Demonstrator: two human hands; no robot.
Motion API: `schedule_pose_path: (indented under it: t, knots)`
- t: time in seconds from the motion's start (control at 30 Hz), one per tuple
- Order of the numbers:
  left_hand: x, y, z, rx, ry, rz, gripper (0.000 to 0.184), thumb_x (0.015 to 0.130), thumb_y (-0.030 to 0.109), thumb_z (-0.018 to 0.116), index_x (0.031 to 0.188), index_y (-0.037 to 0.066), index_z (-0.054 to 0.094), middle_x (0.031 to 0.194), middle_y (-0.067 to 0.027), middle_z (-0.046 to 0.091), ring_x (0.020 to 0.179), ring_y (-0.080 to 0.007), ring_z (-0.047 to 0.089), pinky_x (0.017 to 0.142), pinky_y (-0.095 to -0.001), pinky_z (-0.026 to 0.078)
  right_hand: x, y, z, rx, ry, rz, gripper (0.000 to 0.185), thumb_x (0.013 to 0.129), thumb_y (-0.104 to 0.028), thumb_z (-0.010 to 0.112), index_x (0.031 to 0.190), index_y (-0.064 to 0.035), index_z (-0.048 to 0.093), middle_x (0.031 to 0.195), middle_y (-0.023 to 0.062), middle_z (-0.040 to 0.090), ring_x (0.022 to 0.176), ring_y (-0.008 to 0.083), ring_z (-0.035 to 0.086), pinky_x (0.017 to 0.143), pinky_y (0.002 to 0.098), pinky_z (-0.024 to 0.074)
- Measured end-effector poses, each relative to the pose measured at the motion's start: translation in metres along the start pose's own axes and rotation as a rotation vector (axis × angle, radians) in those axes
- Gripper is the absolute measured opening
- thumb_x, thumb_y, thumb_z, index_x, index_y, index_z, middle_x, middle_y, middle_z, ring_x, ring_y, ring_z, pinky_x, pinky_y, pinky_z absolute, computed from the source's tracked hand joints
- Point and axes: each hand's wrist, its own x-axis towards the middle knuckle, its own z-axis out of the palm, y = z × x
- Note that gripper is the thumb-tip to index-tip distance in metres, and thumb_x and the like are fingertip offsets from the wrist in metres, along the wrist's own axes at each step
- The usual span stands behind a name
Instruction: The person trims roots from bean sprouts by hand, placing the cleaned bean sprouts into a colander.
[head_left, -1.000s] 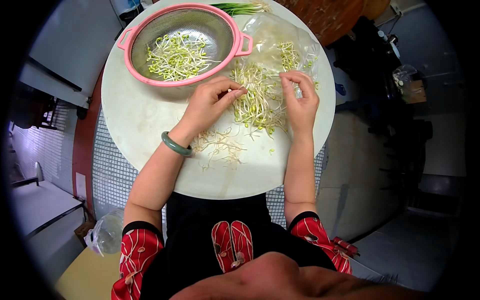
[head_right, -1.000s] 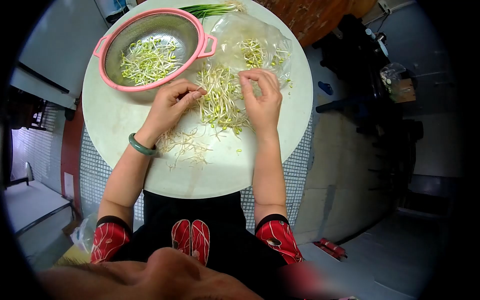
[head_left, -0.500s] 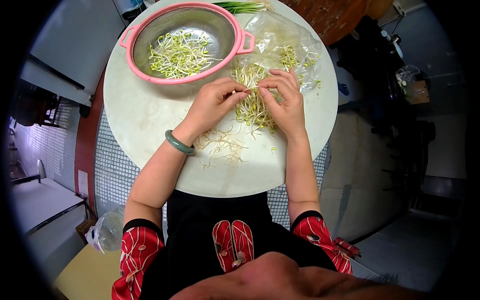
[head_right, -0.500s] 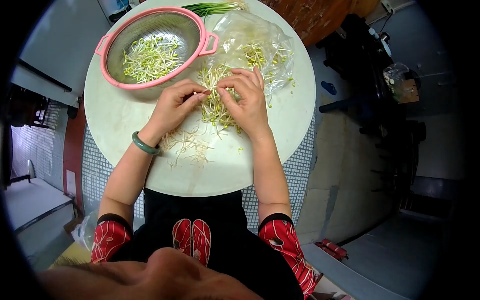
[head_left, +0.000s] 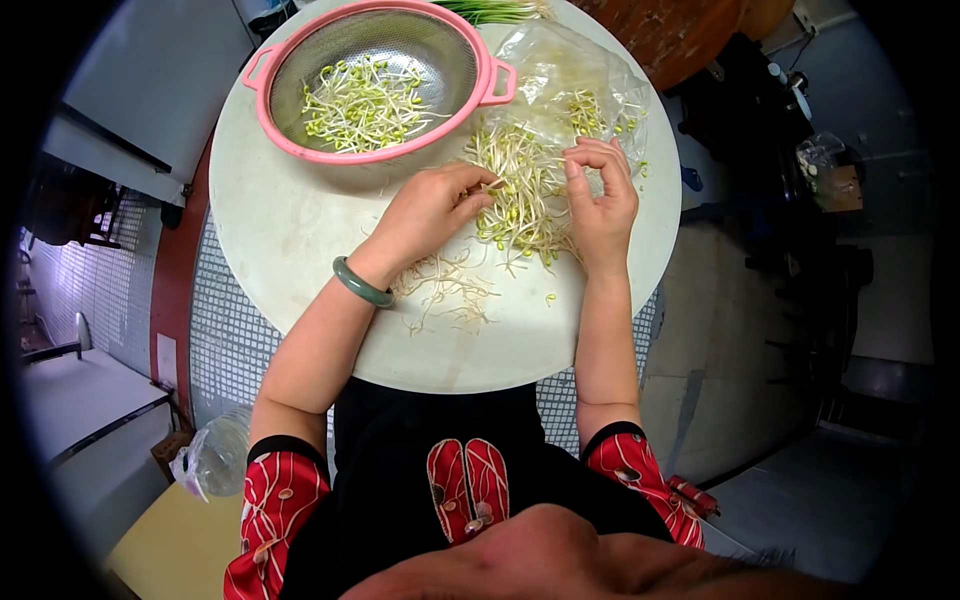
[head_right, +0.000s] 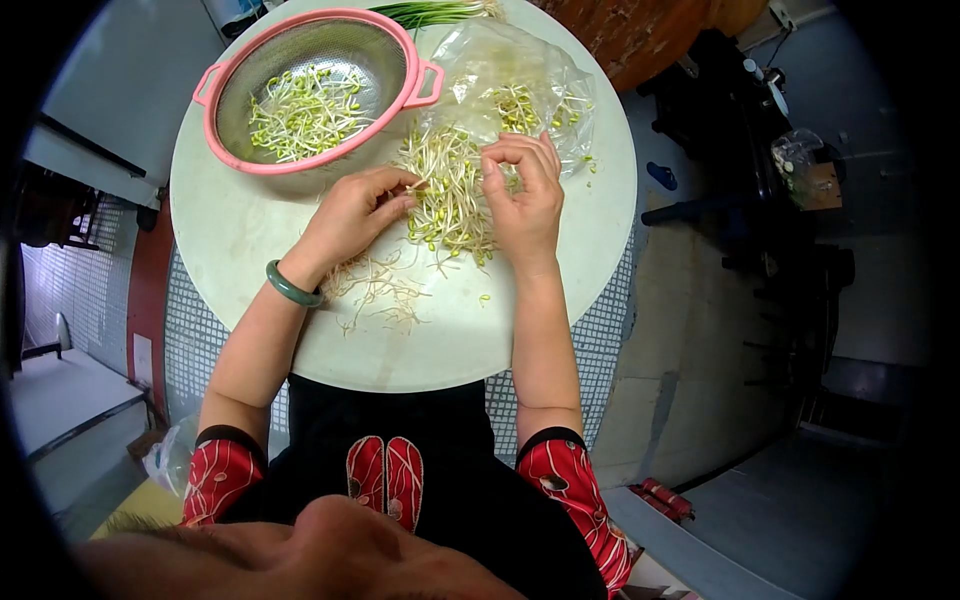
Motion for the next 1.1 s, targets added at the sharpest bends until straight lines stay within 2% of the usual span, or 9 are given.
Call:
schedule_pose_path:
  t: [0.1, 0.2, 0.3, 0.4, 0.5, 0.6, 0.7, 0.87, 1.1]
  knots:
    - [-0.001, 0.004, -0.003, 0.060, -0.026, 0.052, 0.028, 0.085, 0.018, 0.071, 0.110, 0.005, 0.068, 0.088, -0.0087, 0.066, 0.065, -0.0191, 0.057, 0.063, -0.0302, 0.047, -0.001, 0.001, -0.002, 0.137, 0.020, 0.115, 0.003, 0.088, -0.007, 0.064, 0.089, -0.0045, 0.063, 0.095, 0.0047, 0.066, 0.106, 0.0228, 0.059, 0.112, 0.0480, 0.0283]
    - [-0.003, 0.022, -0.001, 0.053, 0.183, 0.061, 0.025, 0.086, 0.023, 0.070, 0.101, 0.004, 0.069, 0.089, -0.0123, 0.067, 0.078, -0.0275, 0.064, 0.070, -0.0361, 0.051, -0.003, 0.002, 0.000, 0.193, -0.053, 0.084, 0.004, 0.087, -0.007, 0.064, 0.090, -0.0041, 0.063, 0.096, 0.0050, 0.066, 0.106, 0.0222, 0.059, 0.113, 0.0486, 0.0278]
    - [-0.004, 0.030, -0.002, -0.152, 0.205, 0.052, 0.024, 0.085, 0.017, 0.072, 0.106, 0.005, 0.069, 0.088, -0.0053, 0.065, 0.067, -0.0118, 0.055, 0.059, -0.0266, 0.045, -0.004, -0.008, 0.007, 0.208, -0.162, 0.033, 0.004, 0.087, -0.008, 0.064, 0.090, -0.0044, 0.063, 0.096, 0.0050, 0.066, 0.106, 0.0229, 0.059, 0.112, 0.0494, 0.0285]
    - [-0.004, 0.018, 0.002, -0.142, 0.165, 0.100, 0.017, 0.087, 0.013, 0.069, 0.100, 0.003, 0.069, 0.087, -0.0049, 0.064, 0.068, -0.0109, 0.054, 0.060, -0.0260, 0.045, -0.005, -0.018, 0.017, 0.172, -0.199, -0.022, 0.006, 0.084, -0.010, 0.067, 0.088, -0.0069, 0.063, 0.093, 0.0047, 0.066, 0.103, 0.0244, 0.061, 0.110, 0.0505, 0.0315]
    - [-0.002, 0.018, -0.002, -0.136, 0.181, -0.025, 0.013, 0.085, 0.013, 0.069, 0.092, 0.002, 0.067, 0.083, -0.0093, 0.065, 0.070, -0.0189, 0.059, 0.062, -0.0300, 0.048, -0.004, -0.021, 0.021, 0.027, -0.204, -0.124, 0.008, 0.082, -0.011, 0.068, 0.087, -0.0079, 0.063, 0.091, 0.0041, 0.066, 0.100, 0.0247, 0.062, 0.108, 0.0504, 0.0335]
    - [-0.002, 0.013, -0.002, -0.173, 0.149, 0.006, 0.013, 0.088, 0.013, 0.068, 0.091, 0.001, 0.065, 0.082, -0.0064, 0.064, 0.070, -0.0155, 0.058, 0.064, -0.0285, 0.048, -0.002, -0.023, 0.022, -0.154, -0.171, -0.214, 0.009, 0.080, -0.011, 0.068, 0.086, -0.0077, 0.063, 0.091, 0.0037, 0.066, 0.098, 0.0237, 0.062, 0.107, 0.0506, 0.0341]
    - [-0.001, 0.006, 0.002, -0.624, 0.146, -0.123, 0.014, 0.094, 0.015, 0.061, 0.093, 0.001, 0.061, 0.081, -0.0028, 0.061, 0.072, -0.0114, 0.057, 0.067, -0.0267, 0.048, 0.000, -0.024, 0.017, -0.132, -0.185, -0.240, 0.007, 0.079, -0.011, 0.069, 0.082, -0.0075, 0.064, 0.093, 0.0030, 0.066, 0.097, 0.0232, 0.061, 0.106, 0.0509, 0.0343]
    - [0.005, -0.004, -0.011, -0.854, 0.173, -0.087, 0.015, 0.102, 0.019, 0.051, 0.100, 0.004, 0.054, 0.081, -0.0004, 0.057, 0.073, -0.0078, 0.056, 0.070, -0.0238, 0.047, -0.002, -0.035, 0.013, 0.173, -0.442, -0.344, 0.004, 0.079, -0.013, 0.070, 0.078, -0.0091, 0.068, 0.097, 0.0020, 0.067, 0.098, 0.0238, 0.061, 0.107, 0.0516, 0.0336]
    - [0.000, -0.001, -0.022, -1.012, 0.027, -0.226, 0.015, 0.100, 0.020, 0.055, 0.103, 0.005, 0.051, 0.078, 0.0040, 0.050, 0.066, -0.0018, 0.045, 0.061, -0.0160, 0.038, -0.008, -0.027, 0.024, -0.229, -0.461, -0.215, 0.011, 0.079, -0.010, 0.069, 0.090, -0.0117, 0.071, 0.121, 0.0078, 0.062, 0.121, 0.0287, 0.052, 0.112, 0.0516, 0.0291]
